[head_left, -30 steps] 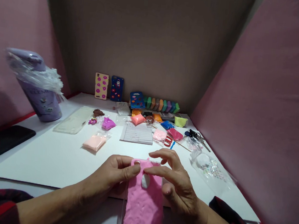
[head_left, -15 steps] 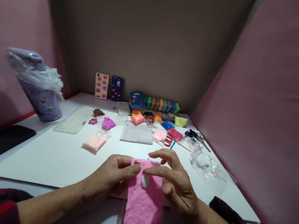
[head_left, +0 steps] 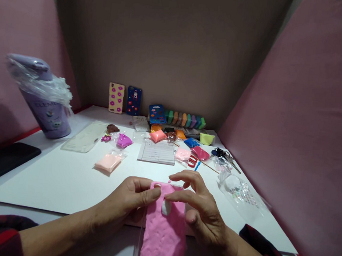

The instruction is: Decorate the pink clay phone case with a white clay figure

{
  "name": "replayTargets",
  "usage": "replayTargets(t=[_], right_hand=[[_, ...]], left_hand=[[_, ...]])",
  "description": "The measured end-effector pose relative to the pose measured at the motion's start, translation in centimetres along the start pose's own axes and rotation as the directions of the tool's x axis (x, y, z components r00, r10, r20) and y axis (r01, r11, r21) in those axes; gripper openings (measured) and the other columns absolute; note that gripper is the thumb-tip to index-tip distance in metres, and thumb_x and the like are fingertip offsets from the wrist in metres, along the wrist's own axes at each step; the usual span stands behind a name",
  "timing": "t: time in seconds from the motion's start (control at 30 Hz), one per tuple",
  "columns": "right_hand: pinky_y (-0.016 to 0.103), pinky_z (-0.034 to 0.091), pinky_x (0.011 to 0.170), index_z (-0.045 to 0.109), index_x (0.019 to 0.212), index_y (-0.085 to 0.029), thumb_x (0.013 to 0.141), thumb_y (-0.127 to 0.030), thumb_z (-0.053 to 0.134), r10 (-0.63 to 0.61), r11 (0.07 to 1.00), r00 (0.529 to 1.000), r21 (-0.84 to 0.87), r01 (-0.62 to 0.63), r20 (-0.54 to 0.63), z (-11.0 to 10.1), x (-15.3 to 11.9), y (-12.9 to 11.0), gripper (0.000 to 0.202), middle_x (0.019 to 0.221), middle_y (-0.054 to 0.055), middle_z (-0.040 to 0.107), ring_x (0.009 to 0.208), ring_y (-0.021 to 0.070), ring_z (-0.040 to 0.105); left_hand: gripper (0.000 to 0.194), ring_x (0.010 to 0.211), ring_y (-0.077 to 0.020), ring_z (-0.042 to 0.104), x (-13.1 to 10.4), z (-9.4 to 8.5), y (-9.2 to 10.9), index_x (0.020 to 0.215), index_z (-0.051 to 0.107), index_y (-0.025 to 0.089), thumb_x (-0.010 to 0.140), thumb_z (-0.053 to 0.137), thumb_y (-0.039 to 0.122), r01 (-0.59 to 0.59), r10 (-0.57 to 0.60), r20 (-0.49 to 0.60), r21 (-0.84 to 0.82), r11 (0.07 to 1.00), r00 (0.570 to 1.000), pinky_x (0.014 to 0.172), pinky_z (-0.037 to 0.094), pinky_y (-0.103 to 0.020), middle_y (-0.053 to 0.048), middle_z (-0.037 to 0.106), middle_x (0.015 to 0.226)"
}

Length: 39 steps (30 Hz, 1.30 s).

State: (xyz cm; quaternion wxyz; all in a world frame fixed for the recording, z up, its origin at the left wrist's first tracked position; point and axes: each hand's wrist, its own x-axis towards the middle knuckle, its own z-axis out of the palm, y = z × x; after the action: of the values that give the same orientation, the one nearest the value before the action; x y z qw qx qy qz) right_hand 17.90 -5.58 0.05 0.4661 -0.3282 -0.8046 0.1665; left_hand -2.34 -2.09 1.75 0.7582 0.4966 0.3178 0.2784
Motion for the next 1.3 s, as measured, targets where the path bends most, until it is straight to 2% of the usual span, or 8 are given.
replayTargets(t=[0.13, 0.27, 0.5, 0.8, 0.93, 1.0, 1.1, 1.3], right_hand=[[0.042, 0.043, 0.084, 0.069, 0.1, -0.024, 0.09, -0.06, 0.035, 0.013, 1.0, 1.0, 0.004, -0.013, 0.017, -0.01, -0.03, -0.15, 0.05, 0.116, 0.01, 0.054, 0.107, 0.0275, 0.047], [0.042, 0.043, 0.085, 0.069, 0.102, -0.024, 0.09, -0.059, 0.036, 0.012, 1.0, 1.0, 0.015, -0.012, -0.019, -0.1, -0.07, -0.4, 0.05, 0.114, 0.01, 0.054, 0.107, 0.0274, 0.048], [0.042, 0.043, 0.084, 0.068, 0.107, -0.025, 0.09, -0.059, 0.036, -0.009, 1.0, 1.0, -0.015, 0.01, 0.017, -0.03, 0.1, -0.21, 0.049, 0.116, 0.01, 0.053, 0.107, 0.0273, 0.047], [0.043, 0.042, 0.086, 0.068, 0.1, -0.024, 0.09, -0.06, 0.034, 0.026, 1.0, 0.999, -0.007, -0.026, 0.034, 0.03, 0.0, -0.41, 0.051, 0.117, 0.009, 0.052, 0.109, 0.0277, 0.046], [0.044, 0.04, 0.09, 0.069, 0.102, -0.023, 0.091, -0.058, 0.036, 0.019, 1.0, 0.999, 0.009, -0.019, -0.045, -0.1, -0.05, -0.47, 0.048, 0.114, 0.01, 0.054, 0.108, 0.0273, 0.047], [0.042, 0.042, 0.087, 0.071, 0.098, -0.023, 0.091, -0.056, 0.037, 0.023, 1.0, 0.996, 0.002, -0.023, -0.091, -0.14, -0.02, -0.41, 0.048, 0.111, 0.01, 0.055, 0.106, 0.0266, 0.048], [0.039, 0.043, 0.08, 0.072, 0.094, -0.023, 0.092, -0.056, 0.036, 0.011, 1.0, 0.995, -0.024, -0.014, -0.094, -0.15, 0.05, -0.3, 0.049, 0.109, 0.01, 0.056, 0.103, 0.0261, 0.049], [0.04, 0.042, 0.08, 0.072, 0.098, -0.023, 0.092, -0.056, 0.035, -0.029, 0.999, 0.998, -0.024, 0.027, -0.058, -0.13, 0.14, -0.33, 0.05, 0.111, 0.01, 0.056, 0.102, 0.0261, 0.048]], left_hand=[[0.04, 0.038, -0.0047, 0.028, -0.15, 0.06, 0.07, 0.061, 0.06, 0.014, 0.068, 0.072, 0.052, 0.02, -0.02, -0.013, 0.002, 1.0, 1.0, 0.042, 0.023, -0.022, 0.007, 0.037, 0.042], [0.037, 0.04, -0.007, 0.035, -0.18, 0.05, 0.05, 0.068, 0.064, 0.014, 0.07, 0.071, 0.051, 0.041, -0.04, -0.023, 0.004, 0.999, 0.999, 0.045, 0.029, -0.023, 0.007, 0.037, 0.043], [0.04, 0.038, -0.0058, 0.03, -0.19, 0.14, 0.07, 0.065, 0.062, 0.014, 0.067, 0.072, 0.053, 0.041, -0.041, -0.021, -0.005, 0.999, 0.999, 0.043, 0.025, -0.022, 0.009, 0.032, 0.042], [0.043, 0.043, -0.0083, 0.039, -0.16, 0.07, -0.02, 0.068, 0.062, 0.014, 0.067, 0.071, 0.056, 0.048, -0.048, -0.017, 0.017, 0.999, 0.999, 0.047, 0.032, -0.023, 0.006, 0.04, 0.047], [0.039, 0.043, -0.0084, 0.04, -0.17, 0.01, -0.05, 0.066, 0.061, 0.014, 0.068, 0.072, 0.052, 0.032, -0.031, -0.034, 0.012, 0.999, 0.999, 0.047, 0.032, -0.024, 0.006, 0.04, 0.047], [0.039, 0.043, -0.0083, 0.04, -0.17, -0.03, -0.1, 0.063, 0.059, 0.014, 0.068, 0.073, 0.05, 0.028, -0.027, -0.038, 0.005, 1.0, 0.999, 0.048, 0.032, -0.024, 0.006, 0.04, 0.046], [0.04, 0.043, -0.0092, 0.041, -0.06, -0.15, -0.26, 0.06, 0.058, 0.015, 0.068, 0.073, 0.051, 0.028, -0.028, -0.037, -0.003, 1.0, 0.999, 0.049, 0.034, -0.024, 0.006, 0.039, 0.045], [0.041, 0.037, -0.0042, 0.03, 0.15, -0.22, -0.4, 0.059, 0.056, 0.014, 0.067, 0.073, 0.051, 0.011, -0.011, -0.031, -0.005, 1.0, 0.999, 0.044, 0.029, -0.021, 0.008, 0.037, 0.042]])
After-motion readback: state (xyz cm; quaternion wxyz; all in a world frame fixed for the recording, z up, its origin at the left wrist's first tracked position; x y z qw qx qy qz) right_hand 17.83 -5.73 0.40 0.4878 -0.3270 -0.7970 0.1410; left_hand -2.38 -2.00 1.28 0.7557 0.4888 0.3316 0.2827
